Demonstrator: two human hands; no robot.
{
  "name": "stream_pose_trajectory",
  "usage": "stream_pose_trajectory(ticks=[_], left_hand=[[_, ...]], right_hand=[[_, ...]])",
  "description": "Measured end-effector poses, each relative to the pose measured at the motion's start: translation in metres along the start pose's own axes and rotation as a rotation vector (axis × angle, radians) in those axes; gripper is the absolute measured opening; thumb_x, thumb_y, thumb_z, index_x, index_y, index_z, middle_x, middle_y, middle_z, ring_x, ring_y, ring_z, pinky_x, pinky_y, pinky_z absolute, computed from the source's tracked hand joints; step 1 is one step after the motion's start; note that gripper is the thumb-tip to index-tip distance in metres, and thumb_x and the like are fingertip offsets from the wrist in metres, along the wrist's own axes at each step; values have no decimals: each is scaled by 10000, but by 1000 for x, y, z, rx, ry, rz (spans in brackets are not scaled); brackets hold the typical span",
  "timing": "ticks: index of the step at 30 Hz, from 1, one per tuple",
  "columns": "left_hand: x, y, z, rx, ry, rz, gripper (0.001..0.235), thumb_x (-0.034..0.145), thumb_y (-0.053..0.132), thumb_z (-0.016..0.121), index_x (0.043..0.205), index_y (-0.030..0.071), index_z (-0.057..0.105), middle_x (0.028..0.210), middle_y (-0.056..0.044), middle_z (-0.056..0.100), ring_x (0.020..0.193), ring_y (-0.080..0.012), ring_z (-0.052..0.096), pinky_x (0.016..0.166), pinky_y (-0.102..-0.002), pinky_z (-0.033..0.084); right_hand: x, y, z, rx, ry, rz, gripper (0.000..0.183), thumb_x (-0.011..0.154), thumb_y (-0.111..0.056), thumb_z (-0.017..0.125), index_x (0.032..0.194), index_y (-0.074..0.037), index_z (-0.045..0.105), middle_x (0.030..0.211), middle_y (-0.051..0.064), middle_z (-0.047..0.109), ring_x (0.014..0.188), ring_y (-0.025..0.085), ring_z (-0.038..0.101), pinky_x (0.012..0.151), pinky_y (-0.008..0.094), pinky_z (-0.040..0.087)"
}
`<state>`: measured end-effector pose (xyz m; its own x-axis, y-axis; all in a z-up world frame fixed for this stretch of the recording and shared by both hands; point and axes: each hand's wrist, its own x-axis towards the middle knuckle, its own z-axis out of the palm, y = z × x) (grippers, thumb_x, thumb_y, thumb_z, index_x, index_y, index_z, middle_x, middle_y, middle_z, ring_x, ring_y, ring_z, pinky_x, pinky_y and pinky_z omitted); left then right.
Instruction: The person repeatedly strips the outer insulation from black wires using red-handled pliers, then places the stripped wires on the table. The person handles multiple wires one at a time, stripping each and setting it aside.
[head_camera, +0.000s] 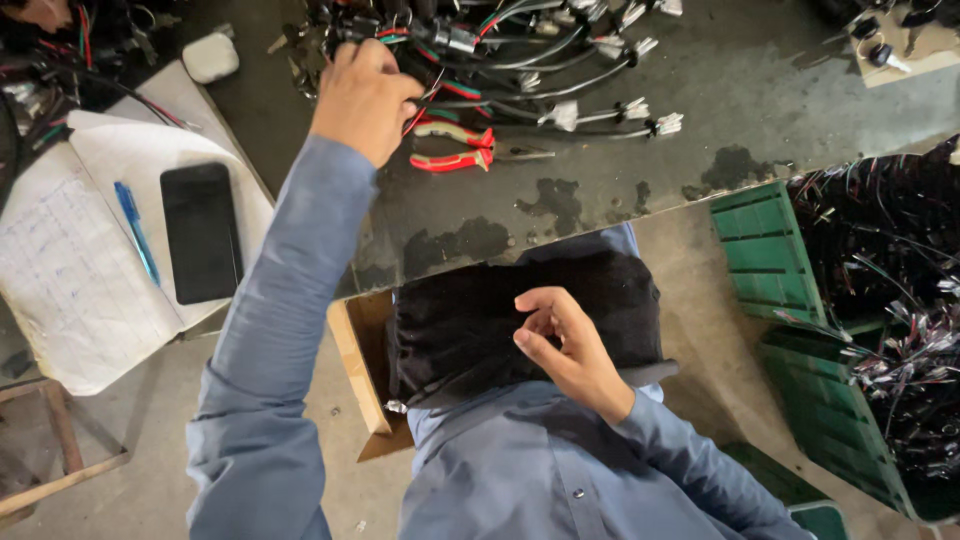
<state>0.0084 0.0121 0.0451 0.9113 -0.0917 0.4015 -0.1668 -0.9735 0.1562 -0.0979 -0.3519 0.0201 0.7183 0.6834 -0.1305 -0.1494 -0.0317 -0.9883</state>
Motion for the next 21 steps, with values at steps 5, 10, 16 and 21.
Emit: stream_pose_trajectory(ticks=[5,10,16,21], left_hand=[[16,-3,-38,-50,56,47,56,1032,142,675,1067,107,700,1047,-80,661,1065,-317,612,924,-471,471],[4,52,-99,-640,364,-78,182,1169,162,492,1251,27,581,944,-72,613,799,-150,616,733,-295,500],[-82,195,-101,-846,349,-411,332,1188,304,413,998,64,542,965,-63,667,713,-104,589,697,-258,483],[-114,259,-45,-1059,94,-744,203,1065,160,557,1074,-3,679,759,-63,636,678,-124,582,638,-271,493]], right_hand=[[-5,4,-6,14,1,26,298,976,-103,678,1247,-54,563,958,-17,568,877,59,533,766,244,456],[-2,8,-13,17,-19,110,251,993,-133,689,1213,-47,601,950,-8,580,860,67,524,765,238,451],[41,-37,-39,213,-36,-66,330,1019,-238,639,1278,-49,561,1177,36,619,1075,116,587,932,264,488],[54,-61,-36,-47,98,-236,420,1062,-392,586,1266,-27,613,1286,116,641,1174,190,648,1028,356,541]])
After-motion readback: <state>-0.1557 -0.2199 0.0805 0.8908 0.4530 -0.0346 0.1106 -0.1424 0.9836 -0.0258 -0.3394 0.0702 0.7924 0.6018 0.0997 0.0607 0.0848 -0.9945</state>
